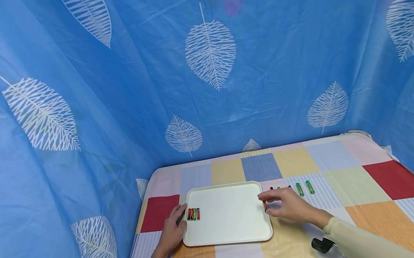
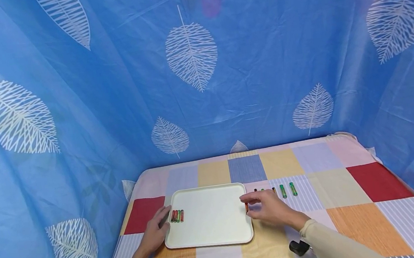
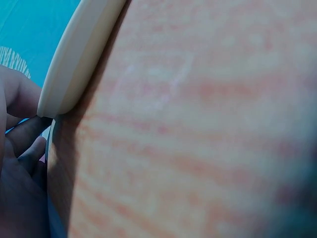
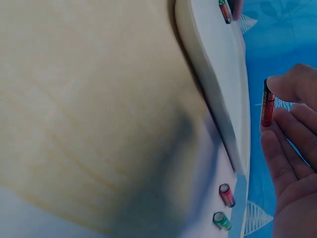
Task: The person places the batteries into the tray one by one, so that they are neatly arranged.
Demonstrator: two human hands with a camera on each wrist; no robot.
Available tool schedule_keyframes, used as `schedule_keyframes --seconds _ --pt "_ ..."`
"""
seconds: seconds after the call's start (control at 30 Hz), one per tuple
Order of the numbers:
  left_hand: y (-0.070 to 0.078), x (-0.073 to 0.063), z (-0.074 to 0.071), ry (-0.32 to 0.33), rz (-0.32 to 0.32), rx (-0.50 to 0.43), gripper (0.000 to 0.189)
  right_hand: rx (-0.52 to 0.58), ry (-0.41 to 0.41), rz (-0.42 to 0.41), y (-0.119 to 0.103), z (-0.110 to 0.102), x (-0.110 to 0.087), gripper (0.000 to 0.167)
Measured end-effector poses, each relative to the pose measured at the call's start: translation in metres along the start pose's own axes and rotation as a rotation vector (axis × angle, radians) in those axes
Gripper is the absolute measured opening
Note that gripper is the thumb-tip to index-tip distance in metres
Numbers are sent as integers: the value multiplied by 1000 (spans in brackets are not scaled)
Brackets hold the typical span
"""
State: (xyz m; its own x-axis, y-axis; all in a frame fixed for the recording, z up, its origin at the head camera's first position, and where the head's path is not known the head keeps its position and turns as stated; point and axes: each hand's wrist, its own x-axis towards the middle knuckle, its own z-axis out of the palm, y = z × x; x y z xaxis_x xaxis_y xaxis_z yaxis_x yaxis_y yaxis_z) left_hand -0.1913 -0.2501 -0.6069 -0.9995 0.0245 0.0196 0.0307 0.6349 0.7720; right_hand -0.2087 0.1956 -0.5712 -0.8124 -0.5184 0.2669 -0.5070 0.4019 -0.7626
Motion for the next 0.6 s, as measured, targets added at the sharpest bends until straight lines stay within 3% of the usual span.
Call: schedule_keyframes --seconds 0.33,0.6 --pt "0 0 0 5 -6 8 62 -91 4 -55 -8 5 25 44" --pt "1 1 1 7 -9 8 62 -66 -39 -108 -12 13 42 43"
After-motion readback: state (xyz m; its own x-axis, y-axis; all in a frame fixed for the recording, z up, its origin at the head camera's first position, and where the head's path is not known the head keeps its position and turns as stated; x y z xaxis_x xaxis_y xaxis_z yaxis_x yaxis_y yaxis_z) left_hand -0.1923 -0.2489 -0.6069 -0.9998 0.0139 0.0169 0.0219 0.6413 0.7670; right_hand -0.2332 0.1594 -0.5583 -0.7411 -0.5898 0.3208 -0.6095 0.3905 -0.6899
